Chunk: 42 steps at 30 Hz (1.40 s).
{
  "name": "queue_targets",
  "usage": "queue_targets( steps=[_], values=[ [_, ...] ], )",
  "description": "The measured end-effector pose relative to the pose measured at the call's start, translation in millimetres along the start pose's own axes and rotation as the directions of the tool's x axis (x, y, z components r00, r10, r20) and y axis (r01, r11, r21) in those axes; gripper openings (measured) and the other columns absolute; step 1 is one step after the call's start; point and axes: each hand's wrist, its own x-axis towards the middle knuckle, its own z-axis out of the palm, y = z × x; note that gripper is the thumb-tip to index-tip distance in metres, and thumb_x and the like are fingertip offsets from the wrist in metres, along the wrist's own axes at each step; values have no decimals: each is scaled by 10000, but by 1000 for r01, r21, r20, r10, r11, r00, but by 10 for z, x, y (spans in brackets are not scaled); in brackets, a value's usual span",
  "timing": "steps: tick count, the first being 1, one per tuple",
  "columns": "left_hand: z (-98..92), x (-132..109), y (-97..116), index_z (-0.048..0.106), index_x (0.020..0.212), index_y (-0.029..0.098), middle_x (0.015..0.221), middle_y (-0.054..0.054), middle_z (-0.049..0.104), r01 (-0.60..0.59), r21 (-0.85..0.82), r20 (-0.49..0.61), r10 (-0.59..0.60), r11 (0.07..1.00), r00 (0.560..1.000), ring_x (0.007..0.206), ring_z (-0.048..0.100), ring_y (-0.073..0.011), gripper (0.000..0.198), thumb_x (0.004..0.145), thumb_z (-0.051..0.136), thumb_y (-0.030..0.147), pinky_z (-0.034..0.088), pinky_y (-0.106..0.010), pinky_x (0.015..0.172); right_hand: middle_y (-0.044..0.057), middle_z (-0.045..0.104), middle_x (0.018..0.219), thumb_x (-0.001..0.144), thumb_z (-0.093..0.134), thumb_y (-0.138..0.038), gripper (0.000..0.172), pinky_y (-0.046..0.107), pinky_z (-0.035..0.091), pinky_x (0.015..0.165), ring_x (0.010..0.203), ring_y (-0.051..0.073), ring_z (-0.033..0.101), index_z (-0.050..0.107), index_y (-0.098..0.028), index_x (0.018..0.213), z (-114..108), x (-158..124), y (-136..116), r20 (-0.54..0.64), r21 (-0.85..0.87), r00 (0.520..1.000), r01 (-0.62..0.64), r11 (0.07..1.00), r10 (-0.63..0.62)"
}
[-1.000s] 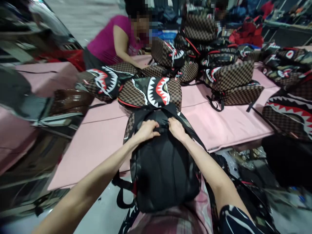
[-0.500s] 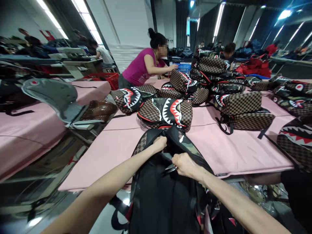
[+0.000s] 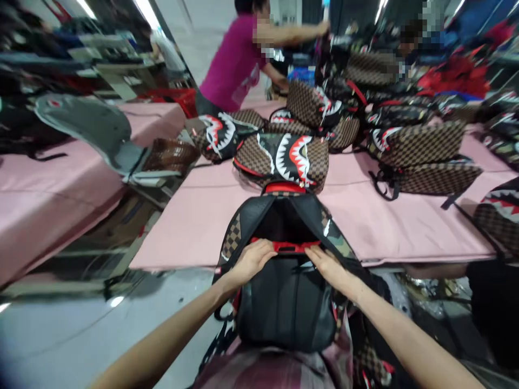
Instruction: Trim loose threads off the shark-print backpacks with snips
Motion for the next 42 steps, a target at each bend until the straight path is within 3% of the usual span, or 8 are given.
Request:
queue_targets(
  steps=[7,11,16,19,23,26,30,42],
  values=[
    [197,-328,81,587,846,157,817,-39,600,-51,-18,4,51,999,999,785,543,-145,236,923,380,240,439,-280,756,11,418,1381,702,334,-26,726,368,359,1028,1212,172,448,342,-295,1376,58,-278,-27,149,189,985,-117,975,89],
    [119,-247,80,581,841,159,828,-40,593,-49,-35,39,51,998,998,785,526,-147,241,926,371,242,442,-280,743,28,485,1316,617,332,6,753,382,376,1017,1191,178,469,466,-268,1305,1,-202,-34,90,319,988,-150,936,127],
    [63,-173,93,573,866,160,845,-40,587,-61,-35,49,62,998,997,798,516,-145,207,920,382,221,443,-276,754,59,563,1217,654,343,-16,623,404,390,1001,1156,192,499,575,-227,1192,35,-123,14,5,403,990,-134,905,144],
    [119,-198,127,565,962,167,909,-41,595,-64,7,-7,64,998,998,854,512,-150,167,904,408,181,437,-287,792,54,578,1194,736,365,-54,516,375,403,981,1137,188,512,575,-234,1172,-47,-56,5,-1,389,988,-142,910,155],
    [200,-226,161,548,998,154,898,-44,588,-91,76,-5,91,993,996,857,497,-170,177,871,431,114,438,-312,781,97,592,1143,806,522,-316,450,364,444,878,1036,233,563,483,-193,1237,-350,268,-82,34,254,985,-171,952,167],
    [213,-232,174,528,1028,141,915,-57,579,-113,95,26,111,989,993,868,489,-184,213,853,425,77,444,-331,780,88,647,940,840,487,-334,340,292,445,713,822,204,615,531,-158,1127,-488,594,-158,163,171,978,-157,973,130],
    [207,-256,188,499,1071,141,951,-70,570,-93,73,52,89,993,995,912,485,-190,252,849,410,59,451,-351,802,33,670,818,831,496,-267,156,230,365,600,723,162,614,619,-203,902,-414,831,-182,334,128,935,-172,977,121],
    [261,-204,154,522,1063,135,926,-79,563,-44,35,53,42,998,998,919,496,-192,239,891,358,112,466,-369,826,10,685,797,779,559,-301,184,224,335,576,724,164,619,643,-232,927,-218,937,-145,355,223,926,-218,950,130]
  ],
)
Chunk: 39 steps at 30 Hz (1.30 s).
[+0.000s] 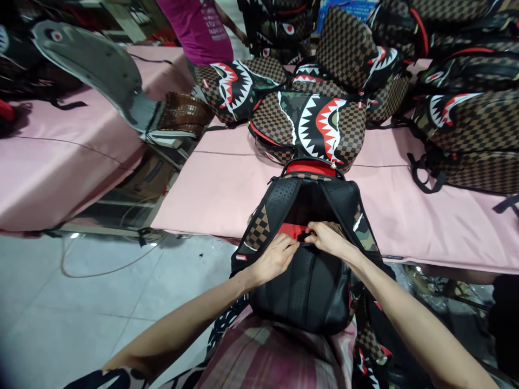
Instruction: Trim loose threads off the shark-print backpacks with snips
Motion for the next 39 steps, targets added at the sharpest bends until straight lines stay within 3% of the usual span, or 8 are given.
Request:
queue_targets(
  steps=[6,9,12,15,18,24,31,39],
  values=[
    [13,-16,-2,510,1103,129,971,-83,572,8,-6,4,-8,1000,1000,969,502,-195,260,887,368,108,459,-373,878,6,619,676,735,564,-314,169,226,352,545,601,126,536,615,-170,809,85,91,40,-10,403,998,-58,913,68],
    [25,-17,-5,522,1088,134,979,-89,581,20,-28,-18,-21,999,1000,971,514,-193,259,882,368,100,463,-377,873,4,590,654,784,480,-400,289,220,355,487,526,103,491,571,-142,878,82,108,36,-29,615,992,-81,784,126],
    [-6,8,1,540,1064,148,976,-82,595,56,-55,-22,-57,997,998,943,536,-188,250,881,374,106,463,-369,861,27,620,727,754,518,-405,312,230,416,533,623,130,563,562,-144,918,77,70,52,-58,767,978,-86,636,203],
    [-91,100,18,541,1056,159,934,-70,614,184,-107,0,-185,977,983,868,566,-174,248,885,364,125,466,-334,813,77,651,958,737,555,-329,284,287,476,724,897,187,608,570,-165,968,94,1,91,-128,753,968,-47,656,216],
    [-183,282,31,529,1087,154,908,-68,635,341,-158,84,-331,927,940,819,585,-173,241,873,420,175,455,-297,760,106,637,1068,754,551,-272,293,322,472,814,1010,209,591,565,-158,1023,123,-38,116,-168,705,962,-35,709,215],
    [-205,642,-11,656,807,126,731,-37,642,403,-139,308,-347,905,886,714,577,-169,199,824,481,219,395,-258,685,96,680,907,806,497,-264,272,277,489,680,814,182,642,570,-118,1024,93,-34,105,-172,602,953,-98,792,249],
    [-81,669,-2,612,789,98,745,-78,622,488,-52,236,-464,871,854,662,546,-164,201,743,418,74,354,-261,606,59,678,784,763,547,-259,192,250,399,630,713,172,596,681,-143,838,-69,-218,96,-220,353,954,-116,928,203],
    [-117,701,74,573,787,125,758,-75,607,596,-56,216,-573,801,791,710,557,-162,166,783,411,87,364,-249,610,-13,634,609,764,536,-260,203,215,320,526,576,114,549,723,-185,786,-76,-197,-36,-145,264,974,-129,956,172]
  ],
)
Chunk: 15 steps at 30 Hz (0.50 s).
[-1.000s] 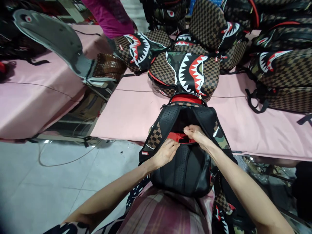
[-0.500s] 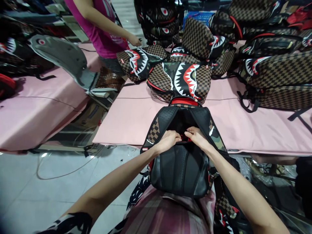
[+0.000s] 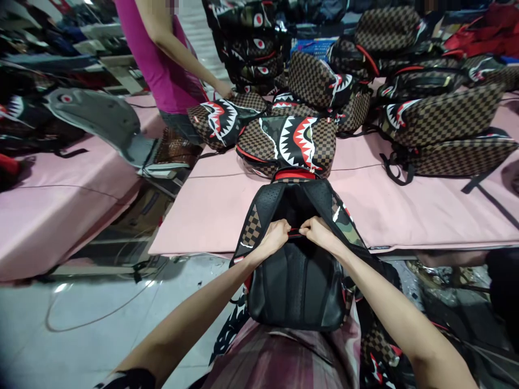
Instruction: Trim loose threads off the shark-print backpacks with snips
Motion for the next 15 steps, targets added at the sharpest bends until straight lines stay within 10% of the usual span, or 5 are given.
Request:
queue_targets(
  steps=[15],
  values=[
    [-197,-5,-49,561,732,138,760,-36,600,-76,-167,-1,77,983,997,736,549,-137,210,836,379,131,388,-233,665,5,627,627,795,483,-226,215,218,302,543,621,126,572,693,-180,774,56,106,33,-32,-39,999,-11,999,10]
  ],
)
